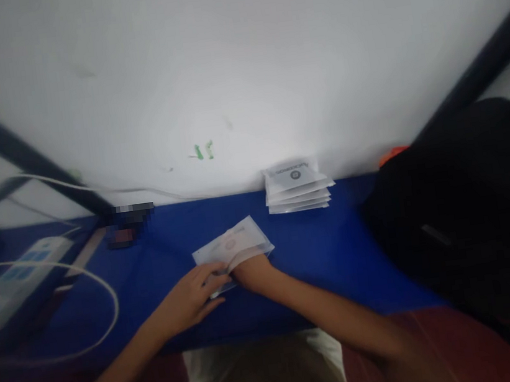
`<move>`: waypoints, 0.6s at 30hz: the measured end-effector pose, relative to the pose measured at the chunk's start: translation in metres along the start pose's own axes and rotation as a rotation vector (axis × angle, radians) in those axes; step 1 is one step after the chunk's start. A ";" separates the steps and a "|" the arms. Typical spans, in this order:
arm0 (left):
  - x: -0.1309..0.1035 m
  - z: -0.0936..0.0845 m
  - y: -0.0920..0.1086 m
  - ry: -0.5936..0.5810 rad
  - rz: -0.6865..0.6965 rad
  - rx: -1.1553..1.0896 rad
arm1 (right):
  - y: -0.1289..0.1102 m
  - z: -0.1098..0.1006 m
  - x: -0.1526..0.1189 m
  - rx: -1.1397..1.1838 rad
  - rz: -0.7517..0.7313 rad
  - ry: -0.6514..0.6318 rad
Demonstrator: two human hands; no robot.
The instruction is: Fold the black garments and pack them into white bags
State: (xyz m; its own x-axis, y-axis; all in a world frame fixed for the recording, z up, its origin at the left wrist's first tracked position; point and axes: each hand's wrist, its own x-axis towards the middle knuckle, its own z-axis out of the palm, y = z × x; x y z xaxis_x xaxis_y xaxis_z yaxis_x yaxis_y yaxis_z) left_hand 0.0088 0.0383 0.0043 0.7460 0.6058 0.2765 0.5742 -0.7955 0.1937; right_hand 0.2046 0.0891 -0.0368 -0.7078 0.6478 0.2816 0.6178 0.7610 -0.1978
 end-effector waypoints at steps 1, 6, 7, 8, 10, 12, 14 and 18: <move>-0.005 0.002 -0.002 0.050 -0.009 0.028 | -0.002 -0.004 -0.005 -0.004 0.012 0.000; -0.015 0.004 -0.011 0.327 -0.032 0.088 | -0.018 -0.029 -0.034 0.006 -0.168 0.096; -0.015 0.003 -0.011 0.368 -0.024 0.079 | -0.022 -0.034 -0.038 0.008 -0.221 0.168; -0.014 0.003 -0.011 0.406 -0.015 0.064 | -0.025 -0.040 -0.040 0.004 -0.253 0.249; -0.010 0.003 -0.009 0.483 0.017 0.011 | -0.030 -0.050 -0.041 -0.028 -0.243 0.403; -0.004 0.002 -0.003 0.543 0.050 -0.061 | -0.031 -0.058 -0.037 -0.071 -0.204 0.496; 0.003 -0.001 0.005 0.565 0.058 -0.133 | -0.029 -0.066 -0.034 -0.098 -0.185 0.527; 0.017 -0.010 0.019 0.622 0.032 -0.173 | -0.020 -0.079 -0.034 -0.110 -0.186 0.512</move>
State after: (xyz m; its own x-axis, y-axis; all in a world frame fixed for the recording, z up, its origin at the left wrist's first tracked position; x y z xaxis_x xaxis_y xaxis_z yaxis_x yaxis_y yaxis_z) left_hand 0.0286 0.0331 0.0224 0.3966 0.5018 0.7687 0.4535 -0.8351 0.3112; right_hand 0.2435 0.0489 0.0313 -0.5689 0.3824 0.7281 0.5496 0.8354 -0.0092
